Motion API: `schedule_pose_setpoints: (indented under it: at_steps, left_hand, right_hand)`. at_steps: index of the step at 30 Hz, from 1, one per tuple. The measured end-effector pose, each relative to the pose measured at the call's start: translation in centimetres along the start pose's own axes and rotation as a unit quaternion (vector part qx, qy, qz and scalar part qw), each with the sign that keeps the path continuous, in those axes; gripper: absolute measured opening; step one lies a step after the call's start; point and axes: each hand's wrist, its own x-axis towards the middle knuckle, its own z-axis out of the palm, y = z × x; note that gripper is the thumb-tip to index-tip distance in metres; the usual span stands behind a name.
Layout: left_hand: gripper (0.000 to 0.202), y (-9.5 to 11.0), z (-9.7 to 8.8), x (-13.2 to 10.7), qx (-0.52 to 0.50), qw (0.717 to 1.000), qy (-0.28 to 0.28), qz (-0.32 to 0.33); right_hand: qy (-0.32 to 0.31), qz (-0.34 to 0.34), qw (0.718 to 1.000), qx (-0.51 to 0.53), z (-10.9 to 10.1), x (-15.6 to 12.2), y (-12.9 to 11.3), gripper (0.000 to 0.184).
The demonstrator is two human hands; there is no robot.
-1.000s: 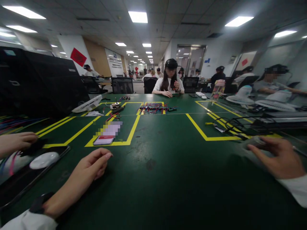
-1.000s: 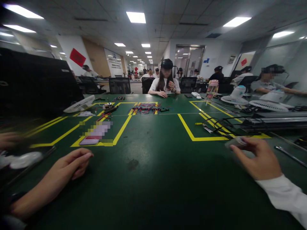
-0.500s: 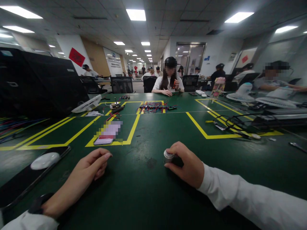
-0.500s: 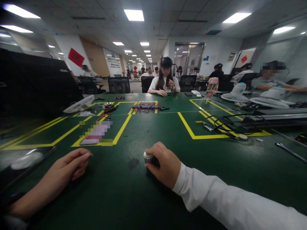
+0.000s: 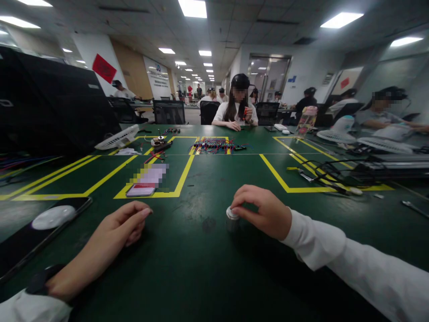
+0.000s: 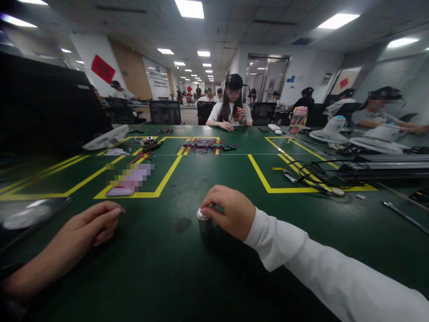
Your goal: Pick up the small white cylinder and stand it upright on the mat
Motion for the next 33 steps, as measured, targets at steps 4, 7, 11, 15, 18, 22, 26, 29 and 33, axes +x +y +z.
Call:
schedule_pose_setpoints:
  at_steps: [4, 7, 11, 15, 18, 22, 26, 29, 33]
  left_hand:
    - [0.019, -0.4, -0.3, 0.0, -0.008, 1.0, 0.0, 0.0]
    - [0.019, -0.5, -0.3, -0.1, -0.007, 1.0, -0.001, -0.004]
    - [0.018, -0.4, -0.3, -0.1, 0.002, 1.0, 0.003, -0.003]
    - [0.018, -0.4, -0.2, -0.1, 0.0, 1.0, 0.016, -0.004]
    - [0.019, -0.5, -0.3, 0.0, -0.005, 1.0, 0.016, -0.008]
    - [0.019, -0.6, -0.4, 0.0, 0.002, 1.0, 0.018, -0.013]
    - [0.018, -0.4, -0.3, 0.0, -0.004, 1.0, 0.006, -0.013]
    - [0.018, -0.1, -0.1, -0.1, -0.002, 1.0, 0.005, -0.013]
    - [0.018, -0.1, -0.1, -0.1, -0.003, 1.0, 0.004, -0.012]
  right_hand:
    - [0.104, 0.033, 0.994, -0.009, -1.2, -0.3, 0.1, 0.016]
    - [0.096, 0.089, 0.991, -0.015, -1.6, -1.9, 1.1, 0.02]
    - [-0.022, 0.119, 0.993, 0.005, -0.5, -4.5, 2.8, 0.019]
    - [-0.059, 0.113, 0.992, -0.025, 0.8, -5.2, 3.2, 0.017]
    - [-0.056, 0.123, 0.991, -0.02, 0.8, -5.0, 2.9, 0.017]
    - [-0.021, 0.168, 0.984, 0.049, 0.2, -4.8, 2.7, 0.025]
    - [0.037, 0.188, 0.978, 0.083, 0.3, -4.5, 2.6, 0.028]
    - [0.041, 0.108, 0.993, 0.024, 1.4, -3.8, 2.1, 0.043]
    - [0.014, 0.074, 0.997, 0.002, 3.0, -2.5, 1.3, 0.054]
